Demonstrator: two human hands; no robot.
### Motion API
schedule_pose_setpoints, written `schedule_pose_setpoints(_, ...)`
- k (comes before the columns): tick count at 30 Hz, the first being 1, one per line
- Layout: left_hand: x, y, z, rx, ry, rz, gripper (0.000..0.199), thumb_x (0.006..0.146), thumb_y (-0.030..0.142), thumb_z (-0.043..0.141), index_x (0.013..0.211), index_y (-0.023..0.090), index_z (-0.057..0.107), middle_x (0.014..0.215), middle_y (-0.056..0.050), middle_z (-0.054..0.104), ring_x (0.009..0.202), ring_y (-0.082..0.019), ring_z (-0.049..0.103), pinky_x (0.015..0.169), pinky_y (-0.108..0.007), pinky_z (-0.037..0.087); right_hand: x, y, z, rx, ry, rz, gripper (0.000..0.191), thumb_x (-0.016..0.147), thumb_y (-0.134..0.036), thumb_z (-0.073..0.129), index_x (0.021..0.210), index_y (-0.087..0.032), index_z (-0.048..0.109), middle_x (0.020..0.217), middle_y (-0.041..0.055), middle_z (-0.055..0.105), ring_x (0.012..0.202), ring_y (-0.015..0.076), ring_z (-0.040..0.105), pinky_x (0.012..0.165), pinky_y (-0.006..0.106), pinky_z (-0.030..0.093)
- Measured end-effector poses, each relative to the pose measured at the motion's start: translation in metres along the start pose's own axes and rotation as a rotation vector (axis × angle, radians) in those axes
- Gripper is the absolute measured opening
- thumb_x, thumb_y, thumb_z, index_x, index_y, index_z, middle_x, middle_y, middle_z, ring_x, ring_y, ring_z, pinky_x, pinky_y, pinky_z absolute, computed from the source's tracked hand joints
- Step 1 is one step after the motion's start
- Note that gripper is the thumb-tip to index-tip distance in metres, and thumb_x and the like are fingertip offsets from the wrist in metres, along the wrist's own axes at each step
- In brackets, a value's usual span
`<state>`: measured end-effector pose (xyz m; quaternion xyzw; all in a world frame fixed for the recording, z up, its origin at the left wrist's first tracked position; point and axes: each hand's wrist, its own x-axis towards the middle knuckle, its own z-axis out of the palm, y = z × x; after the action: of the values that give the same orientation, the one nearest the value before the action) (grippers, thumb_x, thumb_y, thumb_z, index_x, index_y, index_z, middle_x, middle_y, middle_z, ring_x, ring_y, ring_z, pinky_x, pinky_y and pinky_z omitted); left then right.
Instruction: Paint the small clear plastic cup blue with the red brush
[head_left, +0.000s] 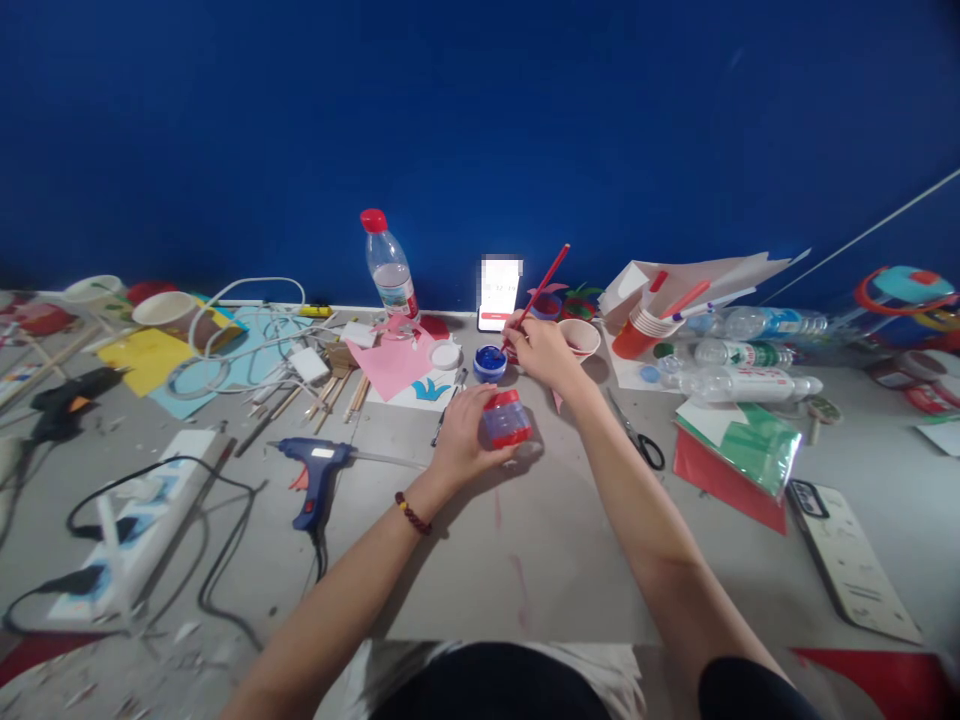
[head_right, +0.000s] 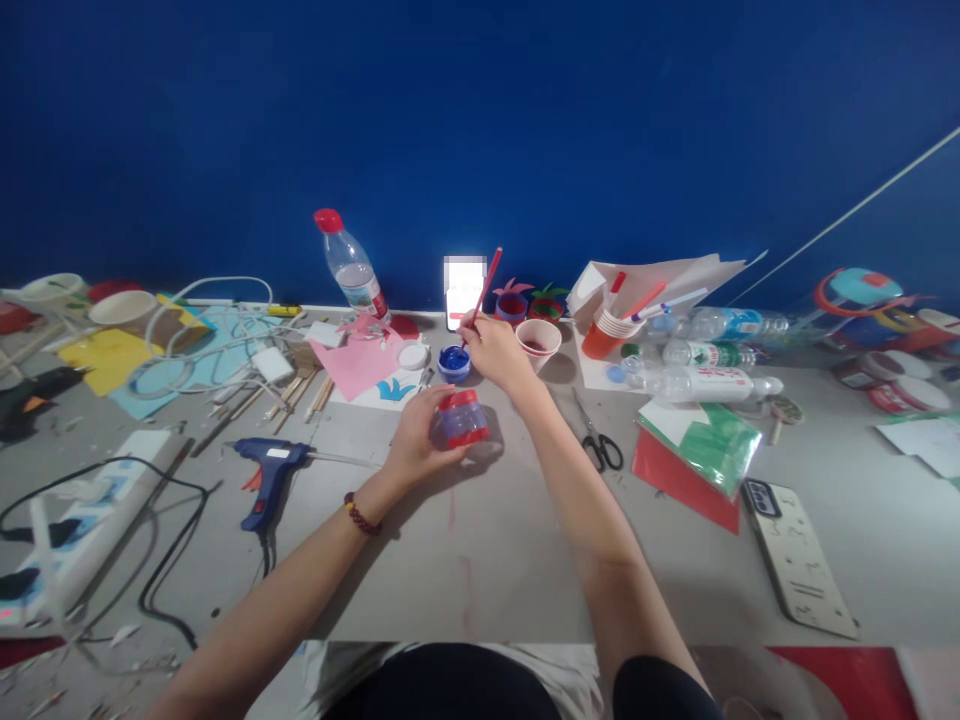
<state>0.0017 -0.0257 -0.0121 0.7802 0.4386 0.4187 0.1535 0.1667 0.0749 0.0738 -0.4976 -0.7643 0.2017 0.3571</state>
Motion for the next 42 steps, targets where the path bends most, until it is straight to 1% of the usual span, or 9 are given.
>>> schedule_pose_setpoints(3, 0.0, 0.0, -0.0001, 0.003, 0.003, 0.001, 0.077, 0.068, 0.04, 0.082, 0.132, 0.025, 0.044, 0.131, -0.012, 0.059, 0.122, -0.032, 0.058, 0.104, -0.051, 0.047, -0.0005, -0.0048, -0.0028, -0.024, -0.024, 0.031, 0.018, 0.091, -0.018, 0.049, 0.076, -0.02, 0.058, 0.084, 0.0085, 0.072, 0.081, 0.0229, 0.067, 0.082, 0.035, 0.047)
schedule_pose_setpoints(6, -0.0001, -0.0004, 0.0001, 0.007, 0.004, 0.0, 0.076, 0.068, 0.041, 0.081, 0.132, 0.025, 0.044, 0.131, -0.011, 0.059, 0.123, -0.032, 0.057, 0.104, -0.051, 0.047, -0.0018, -0.007, -0.0055, 0.008, 0.013, 0.034, 0.015, 0.092, -0.019, 0.049, 0.081, -0.02, 0.059, 0.082, 0.0065, 0.071, 0.076, 0.0217, 0.066, 0.078, 0.034, 0.046)
schedule_pose_setpoints(10, 0.0, -0.0002, 0.0003, 0.006, 0.016, 0.017, 0.075, 0.069, 0.041, 0.081, 0.132, 0.025, 0.044, 0.13, -0.011, 0.059, 0.123, -0.031, 0.057, 0.104, -0.05, 0.047, -0.0025, -0.0054, -0.0034, 0.032, 0.063, -0.017, 0.017, 0.093, -0.021, 0.047, 0.08, -0.021, 0.059, 0.089, 0.0067, 0.071, 0.079, 0.0203, 0.065, 0.08, 0.032, 0.046)
schedule_pose_setpoints(13, 0.0, 0.0001, 0.0002, -0.001, 0.025, 0.025, 0.075, 0.068, 0.041, 0.081, 0.132, 0.025, 0.045, 0.13, -0.011, 0.059, 0.121, -0.031, 0.058, 0.103, -0.05, 0.048, -0.0021, -0.0048, -0.0012, 0.016, 0.03, -0.021, 0.018, 0.092, -0.019, 0.046, 0.08, -0.02, 0.06, 0.089, 0.0074, 0.071, 0.082, 0.0214, 0.065, 0.083, 0.032, 0.045)
schedule_pose_setpoints(17, -0.0007, -0.0012, 0.0007, 0.0, 0.015, 0.012, 0.076, 0.068, 0.041, 0.081, 0.132, 0.025, 0.044, 0.129, -0.011, 0.059, 0.121, -0.032, 0.058, 0.103, -0.051, 0.047, -0.0017, -0.0075, -0.0029, -0.015, -0.024, 0.022, 0.016, 0.091, -0.019, 0.047, 0.081, -0.02, 0.06, 0.079, 0.0064, 0.07, 0.075, 0.0222, 0.065, 0.078, 0.033, 0.046)
schedule_pose_setpoints(24, -0.0009, -0.0026, 0.0022, 0.008, 0.021, 0.014, 0.075, 0.069, 0.043, 0.081, 0.132, 0.024, 0.045, 0.128, -0.011, 0.06, 0.121, -0.031, 0.058, 0.103, -0.049, 0.047, -0.0016, -0.0061, -0.0017, 0.05, 0.03, -0.026, 0.016, 0.091, -0.023, 0.046, 0.082, -0.02, 0.059, 0.083, 0.0058, 0.07, 0.075, 0.0203, 0.064, 0.078, 0.032, 0.047)
schedule_pose_setpoints(31, -0.0015, -0.0026, 0.0026, 0.001, 0.033, 0.021, 0.075, 0.068, 0.043, 0.081, 0.131, 0.024, 0.046, 0.128, -0.011, 0.06, 0.119, -0.031, 0.058, 0.102, -0.05, 0.047, -0.0016, -0.0069, -0.0025, 0.008, -0.015, -0.001, 0.014, 0.09, -0.021, 0.045, 0.08, -0.021, 0.055, 0.074, 0.0051, 0.067, 0.073, 0.0219, 0.063, 0.073, 0.033, 0.045)
schedule_pose_setpoints(36, -0.0012, -0.0026, 0.0029, -0.002, 0.032, 0.021, 0.075, 0.068, 0.042, 0.081, 0.132, 0.024, 0.046, 0.128, -0.011, 0.06, 0.12, -0.031, 0.058, 0.103, -0.05, 0.047, -0.002, -0.0063, -0.0023, 0.087, 0.032, -0.023, 0.013, 0.092, -0.023, 0.046, 0.083, -0.021, 0.055, 0.08, 0.0053, 0.068, 0.074, 0.0196, 0.064, 0.076, 0.031, 0.046)
schedule_pose_setpoints(42, -0.0008, -0.0016, 0.0013, 0.01, 0.027, 0.019, 0.075, 0.069, 0.043, 0.081, 0.131, 0.024, 0.045, 0.127, -0.012, 0.06, 0.119, -0.031, 0.059, 0.102, -0.049, 0.048, -0.0019, -0.0068, -0.0014, 0.046, -0.028, 0.015, 0.016, 0.09, -0.02, 0.044, 0.078, -0.021, 0.055, 0.074, 0.0044, 0.067, 0.072, 0.0204, 0.063, 0.073, 0.032, 0.046)
